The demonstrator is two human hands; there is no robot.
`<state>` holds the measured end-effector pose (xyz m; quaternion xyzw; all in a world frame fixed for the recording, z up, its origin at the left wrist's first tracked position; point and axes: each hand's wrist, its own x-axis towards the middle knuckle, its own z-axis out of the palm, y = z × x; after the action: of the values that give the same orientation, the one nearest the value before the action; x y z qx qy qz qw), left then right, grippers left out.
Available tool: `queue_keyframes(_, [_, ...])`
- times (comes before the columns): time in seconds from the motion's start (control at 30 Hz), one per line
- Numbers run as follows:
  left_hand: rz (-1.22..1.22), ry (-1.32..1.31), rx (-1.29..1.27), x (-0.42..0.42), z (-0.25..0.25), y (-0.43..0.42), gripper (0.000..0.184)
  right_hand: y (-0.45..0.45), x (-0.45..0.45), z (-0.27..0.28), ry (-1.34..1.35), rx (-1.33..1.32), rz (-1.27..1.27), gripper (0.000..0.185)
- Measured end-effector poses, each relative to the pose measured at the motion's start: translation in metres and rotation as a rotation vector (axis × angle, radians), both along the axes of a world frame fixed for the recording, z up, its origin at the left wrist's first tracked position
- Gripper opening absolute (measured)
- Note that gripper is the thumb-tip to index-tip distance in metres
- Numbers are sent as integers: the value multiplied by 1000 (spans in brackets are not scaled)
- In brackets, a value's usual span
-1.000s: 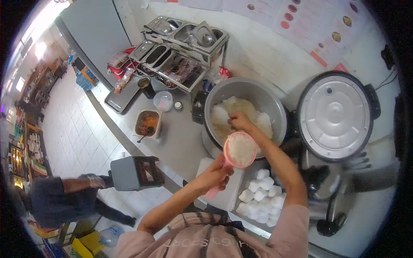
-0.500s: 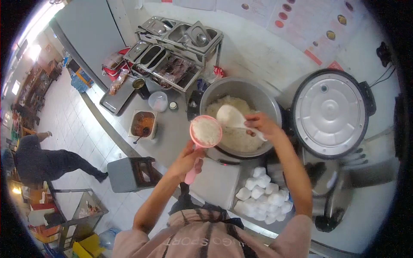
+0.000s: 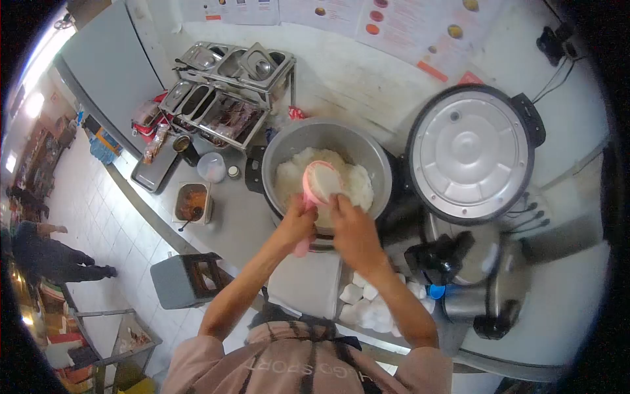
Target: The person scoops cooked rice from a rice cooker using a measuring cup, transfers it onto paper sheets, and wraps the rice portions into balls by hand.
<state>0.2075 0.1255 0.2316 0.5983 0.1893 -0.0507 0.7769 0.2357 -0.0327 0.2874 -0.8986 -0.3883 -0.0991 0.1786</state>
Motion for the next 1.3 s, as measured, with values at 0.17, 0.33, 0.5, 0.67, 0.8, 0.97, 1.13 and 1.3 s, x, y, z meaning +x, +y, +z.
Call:
queue_keyframes(0.17, [23, 47, -273, 10, 0, 1, 23, -39, 77, 10, 132, 201, -23, 34])
queue_keyframes(0.33, [29, 90, -342, -25, 18, -7, 20, -29, 92, -58, 224, 4, 65, 32])
queue_keyframes(0.5, [-60, 267, -522, -107, -3, -19, 24, -42, -15, -103, 990, 1112, 183, 36])
queue_keyframes(0.67, [-304, 445, -526, -176, -59, -64, 38, -37, -145, -161, 1680, 1916, -241, 62])
queue_keyframes(0.8, [-362, -10, 290, -254, -174, -71, 38, -66, -167, -254, 1638, 1593, -422, 53])
queue_keyframes(0.97, [-48, 447, 257, -324, -316, -11, 40, -3, -179, -348, 267, 342, -294, 42])
queue_keyframes(1.13, [216, 400, -67, -311, -376, -3, 45, 11, -207, -354, 305, 230, -479, 47])
queue_keyframes(1.3, [366, 480, -192, -296, -372, 12, 37, 14, -189, -322, 358, 269, -392, 49])
